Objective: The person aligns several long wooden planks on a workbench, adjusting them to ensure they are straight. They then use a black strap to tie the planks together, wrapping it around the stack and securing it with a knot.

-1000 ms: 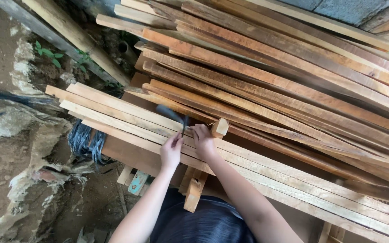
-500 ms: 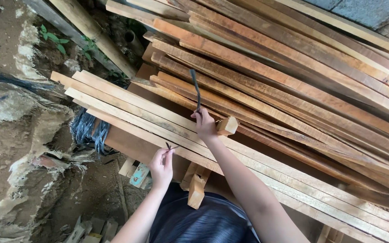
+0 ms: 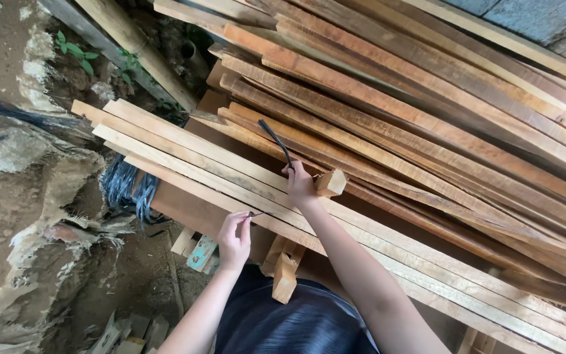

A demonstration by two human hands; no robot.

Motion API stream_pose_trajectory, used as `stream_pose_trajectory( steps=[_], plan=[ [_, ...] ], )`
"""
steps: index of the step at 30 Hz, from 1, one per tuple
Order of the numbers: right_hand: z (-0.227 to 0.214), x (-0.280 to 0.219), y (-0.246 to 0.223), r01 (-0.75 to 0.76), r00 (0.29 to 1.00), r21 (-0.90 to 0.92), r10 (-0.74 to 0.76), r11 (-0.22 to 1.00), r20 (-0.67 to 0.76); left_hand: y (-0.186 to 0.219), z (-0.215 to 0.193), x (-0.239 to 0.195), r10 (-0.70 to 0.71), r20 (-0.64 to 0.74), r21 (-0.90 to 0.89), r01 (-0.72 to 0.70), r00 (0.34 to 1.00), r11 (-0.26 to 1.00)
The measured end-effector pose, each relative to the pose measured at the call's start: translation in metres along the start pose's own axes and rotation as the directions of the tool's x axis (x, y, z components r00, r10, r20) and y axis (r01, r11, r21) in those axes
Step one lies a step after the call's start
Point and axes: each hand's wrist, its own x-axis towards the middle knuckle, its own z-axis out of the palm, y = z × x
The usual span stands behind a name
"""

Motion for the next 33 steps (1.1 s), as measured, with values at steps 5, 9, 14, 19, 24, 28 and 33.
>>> stream_pose_trajectory(
  steps=[5, 9, 14, 19, 24, 28, 33],
  plan=[
    [-0.003, 0.004, -0.014, 0.077, 0.997, 0.127, -0.075, 0.989, -0.023, 0.013, 0.007, 0.008, 0.022, 0.028, -0.05, -0.021, 0.999, 0.999],
    [-0.01, 0.003, -0.028, 0.098, 0.995, 0.164, -0.096, 0.982, -0.015, 0.02, 0.014, 0.019, 0.058, 0.071, -0.049, -0.054, 0.996, 0.997],
    [-0.004, 0.001, -0.016, 0.017, 0.998, 0.233, -0.028, 0.972, 0.047, -0.006, 0.055, 0.05, 0.056, 0.121, -0.014, -0.055, 0.991, 0.998],
    [-0.001, 0.001, 0.0, -0.016, 0.999, 0.354, 0.002, 0.935, 0.04, -0.013, 0.085, 0.072, -0.078, 0.14, 0.029, 0.075, 0.987, 0.997],
    [-0.006, -0.007, -0.003, 0.059, 0.968, 0.211, -0.107, 0.976, 0.225, -0.045, 0.114, 0.079, -0.101, 0.133, 0.155, 0.08, 0.986, 0.985],
    [0.0, -0.009, 0.004, 0.148, 0.971, 0.075, -0.159, 0.986, 0.181, -0.056, 0.123, 0.086, -0.228, 0.303, 0.227, 0.163, 0.925, 0.96],
    [0.003, -0.01, -0.008, 0.183, 0.982, 0.047, -0.185, 0.982, 0.04, -0.022, 0.115, 0.099, -0.483, 0.097, 0.057, 0.48, 0.87, 0.876]
  ],
)
